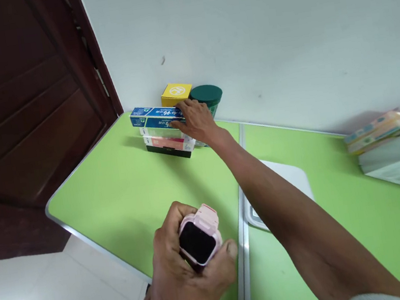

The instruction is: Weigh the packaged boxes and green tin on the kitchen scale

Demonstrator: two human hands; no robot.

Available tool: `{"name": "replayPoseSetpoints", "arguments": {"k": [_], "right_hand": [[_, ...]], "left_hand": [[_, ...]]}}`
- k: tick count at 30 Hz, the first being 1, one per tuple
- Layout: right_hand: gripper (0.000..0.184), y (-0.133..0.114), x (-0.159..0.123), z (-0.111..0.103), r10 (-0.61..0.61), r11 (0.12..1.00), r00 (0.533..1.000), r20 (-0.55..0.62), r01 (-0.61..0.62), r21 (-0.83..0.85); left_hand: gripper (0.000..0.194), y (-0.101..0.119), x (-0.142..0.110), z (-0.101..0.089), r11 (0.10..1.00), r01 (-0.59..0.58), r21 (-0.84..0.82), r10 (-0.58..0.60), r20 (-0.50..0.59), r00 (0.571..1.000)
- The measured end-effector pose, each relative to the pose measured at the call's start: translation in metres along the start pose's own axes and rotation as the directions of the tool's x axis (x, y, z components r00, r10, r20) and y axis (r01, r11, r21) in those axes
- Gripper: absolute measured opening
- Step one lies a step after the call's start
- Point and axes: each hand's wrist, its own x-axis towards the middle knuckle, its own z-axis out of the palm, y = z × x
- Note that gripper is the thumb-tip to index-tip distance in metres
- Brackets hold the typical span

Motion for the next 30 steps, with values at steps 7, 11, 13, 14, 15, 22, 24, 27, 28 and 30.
{"name": "replayPoseSetpoints", "arguments": {"k": [7, 11, 13, 14, 15, 22, 24, 27, 28, 30], "right_hand": [[0.042, 0.004, 0.001, 0.004, 0.0, 1.0, 1.0, -0.017, 0.0, -0.003], [0.045, 0.007, 0.004, 0.005, -0.003, 1.0, 1.0, -0.008, 0.003, -0.009], [0.048, 0.009, 0.007, 0.006, 0.002, 1.0, 1.0, 0.013, -0.002, -0.017], [0.049, 0.011, 0.009, 0.006, 0.008, 1.0, 1.0, 0.027, -0.007, -0.021], [0.05, 0.012, 0.012, 0.006, 0.012, 1.0, 0.999, 0.039, -0.011, -0.024], [0.057, 0.009, 0.016, 0.0, -0.043, 0.999, 0.998, 0.056, 0.043, 0.004], [0.057, 0.002, 0.008, -0.009, -0.036, 0.999, 0.999, 0.035, 0.036, -0.005], [0.056, -0.005, -0.015, -0.031, -0.03, 0.999, 0.999, -0.033, 0.029, -0.025], [0.055, -0.005, -0.026, -0.041, -0.031, 0.999, 0.998, -0.059, 0.03, -0.024], [0.053, -0.003, -0.054, -0.064, -0.028, 1.0, 0.994, -0.106, 0.028, -0.004]], "left_hand": [[0.023, 0.003, 0.003, 0.002, 0.996, -0.013, 0.094, 0.017, -0.038, 0.999], [0.022, 0.003, 0.006, 0.002, 0.988, -0.035, 0.152, 0.047, -0.077, 0.996], [0.022, 0.004, 0.007, 0.001, 0.983, -0.049, 0.178, 0.072, -0.121, 0.99], [0.021, 0.004, 0.007, 0.001, 0.981, -0.051, 0.187, 0.077, -0.136, 0.988], [0.021, 0.005, 0.007, 0.0, 0.98, -0.051, 0.195, 0.08, -0.144, 0.986], [0.02, 0.005, -0.002, -0.004, 0.964, -0.083, 0.251, 0.111, -0.1, 0.989], [0.02, 0.006, -0.005, -0.002, 0.958, -0.11, 0.264, 0.145, -0.119, 0.982], [0.02, 0.012, -0.011, 0.003, 0.957, -0.124, 0.263, 0.163, -0.132, 0.978], [0.021, 0.015, -0.013, 0.005, 0.959, -0.121, 0.255, 0.156, -0.123, 0.98], [0.021, 0.02, -0.02, 0.008, 0.965, -0.111, 0.236, 0.137, -0.097, 0.986]]}}
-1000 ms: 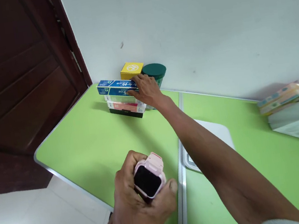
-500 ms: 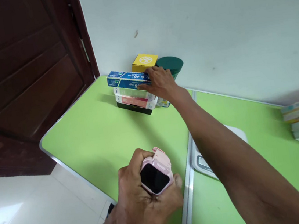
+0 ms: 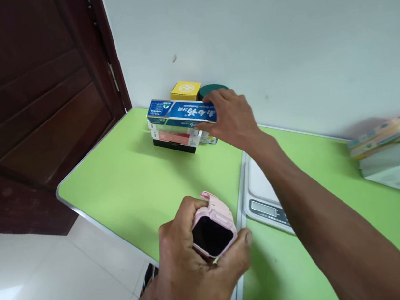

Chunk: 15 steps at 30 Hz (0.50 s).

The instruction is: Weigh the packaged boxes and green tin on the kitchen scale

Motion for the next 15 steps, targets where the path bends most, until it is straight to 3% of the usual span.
{"name": "replayPoseSetpoints", "arguments": {"k": [4, 7, 11, 15], "right_hand": [[0.046, 0.015, -0.074, -0.053, 0.09, 0.995, 0.994, -0.064, -0.086, 0.059], [0.042, 0.033, -0.137, -0.08, 0.218, 0.973, 0.974, -0.059, -0.212, 0.095], [0.038, 0.059, -0.206, -0.09, 0.387, 0.914, 0.922, -0.002, -0.384, 0.132], [0.037, 0.076, -0.243, -0.082, 0.454, 0.877, 0.89, 0.033, -0.453, 0.16]], "left_hand": [[0.023, 0.012, -0.016, 0.007, 0.999, 0.005, -0.036, -0.004, 0.036, 0.999], [0.025, 0.023, -0.028, 0.016, 0.999, -0.005, -0.035, 0.006, 0.007, 1.0], [0.023, 0.04, -0.043, 0.027, 0.999, -0.029, 0.021, 0.029, 0.0, 1.0], [0.028, 0.051, -0.056, 0.035, 0.994, -0.084, 0.062, 0.079, 0.083, 0.993]]}}
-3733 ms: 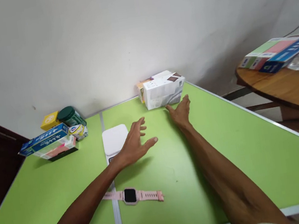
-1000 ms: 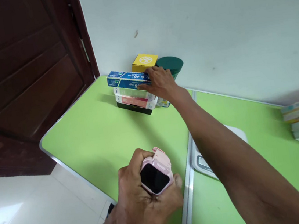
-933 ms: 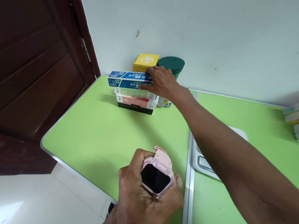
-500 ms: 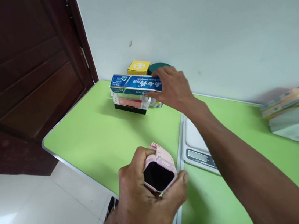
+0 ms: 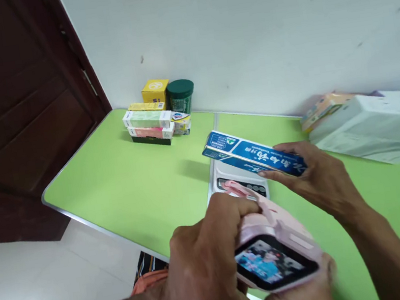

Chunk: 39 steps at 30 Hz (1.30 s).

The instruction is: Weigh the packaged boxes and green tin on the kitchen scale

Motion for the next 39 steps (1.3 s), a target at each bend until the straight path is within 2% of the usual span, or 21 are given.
{"name": "replayPoseSetpoints", "arguments": {"k": [5, 8, 12, 16, 21, 27, 32, 34, 36, 39], "right_hand": [[0.04, 0.018, -0.007, 0.01, -0.035, 0.999, 0.998, 0.046, 0.036, -0.022], [0.039, 0.022, -0.009, 0.016, -0.032, 0.999, 0.998, 0.063, 0.033, -0.027], [0.037, 0.025, -0.011, 0.02, -0.046, 0.999, 0.997, 0.058, 0.048, -0.02], [0.038, 0.031, -0.009, 0.019, -0.084, 0.994, 0.994, 0.07, 0.089, -0.065], [0.043, 0.035, -0.007, 0.016, -0.104, 0.99, 0.99, 0.096, 0.113, -0.089], [0.043, 0.035, -0.006, 0.016, -0.104, 0.989, 0.989, 0.106, 0.114, -0.096], [0.04, 0.035, -0.005, 0.015, -0.087, 0.99, 0.99, 0.112, 0.098, -0.099], [0.041, 0.036, -0.004, 0.015, -0.085, 0.989, 0.989, 0.119, 0.098, -0.11], [0.044, 0.037, -0.004, 0.017, -0.084, 0.988, 0.988, 0.132, 0.1, -0.12], [0.05, 0.039, -0.003, 0.019, -0.09, 0.985, 0.985, 0.146, 0.11, -0.135]], "left_hand": [[0.043, 0.003, -0.005, 0.015, 0.999, -0.026, 0.038, 0.021, 0.132, 0.991], [0.046, 0.001, -0.003, 0.02, 0.998, -0.027, 0.062, 0.017, 0.155, 0.988], [0.041, 0.0, 0.002, 0.026, 0.994, -0.037, 0.098, 0.024, 0.133, 0.991], [0.028, -0.004, 0.01, 0.041, 0.989, -0.097, 0.108, 0.08, 0.157, 0.984], [0.019, -0.034, 0.026, 0.056, 0.974, -0.196, 0.112, 0.166, 0.237, 0.957], [0.019, -0.075, 0.039, 0.05, 0.933, -0.235, 0.271, 0.135, 0.341, 0.93], [0.017, -0.075, 0.043, 0.045, 0.912, -0.245, 0.33, 0.069, 0.464, 0.883], [0.02, -0.073, 0.043, 0.048, 0.889, -0.284, 0.358, 0.063, 0.518, 0.853], [0.023, -0.073, 0.045, 0.054, 0.858, -0.35, 0.376, 0.068, 0.592, 0.803], [0.024, -0.079, 0.05, 0.068, 0.822, -0.442, 0.36, 0.061, 0.716, 0.695]]}}
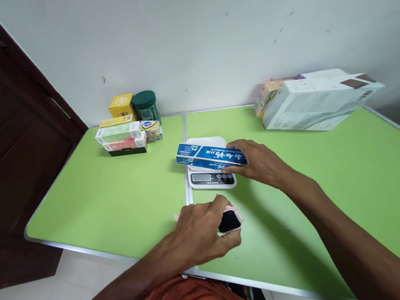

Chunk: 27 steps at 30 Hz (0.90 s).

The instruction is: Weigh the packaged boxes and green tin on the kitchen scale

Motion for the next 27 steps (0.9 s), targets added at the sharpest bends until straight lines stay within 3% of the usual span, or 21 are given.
{"name": "replayPoseSetpoints", "arguments": {"k": [7, 13, 16, 21, 27], "right_hand": [[0.054, 0.0, 0.0, 0.003, 0.007, 1.0, 1.0, 0.009, -0.007, 0.019], [0.051, -0.004, 0.002, -0.006, 0.046, 0.998, 0.999, -0.017, -0.045, 0.037], [0.051, -0.006, 0.006, -0.009, 0.046, 0.998, 0.999, -0.02, -0.045, 0.032], [0.052, -0.016, 0.011, -0.004, 0.004, 0.999, 0.999, 0.051, -0.006, 0.047], [0.056, -0.024, 0.009, 0.001, -0.039, 0.999, 0.998, 0.051, 0.04, -0.014]], "left_hand": [[0.031, -0.018, 0.028, 0.029, 0.98, -0.092, 0.175, 0.034, 0.31, 0.95], [0.052, -0.019, 0.024, 0.03, 0.953, -0.129, 0.276, -0.018, 0.472, 0.881], [0.063, -0.023, 0.013, 0.024, 0.957, -0.142, 0.251, -0.006, 0.509, 0.861], [0.04, -0.033, -0.005, 0.014, 0.979, -0.127, 0.16, 0.03, 0.5, 0.866], [0.041, -0.031, -0.012, 0.002, 0.979, -0.202, 0.0, 0.176, 0.487, 0.856]]}}
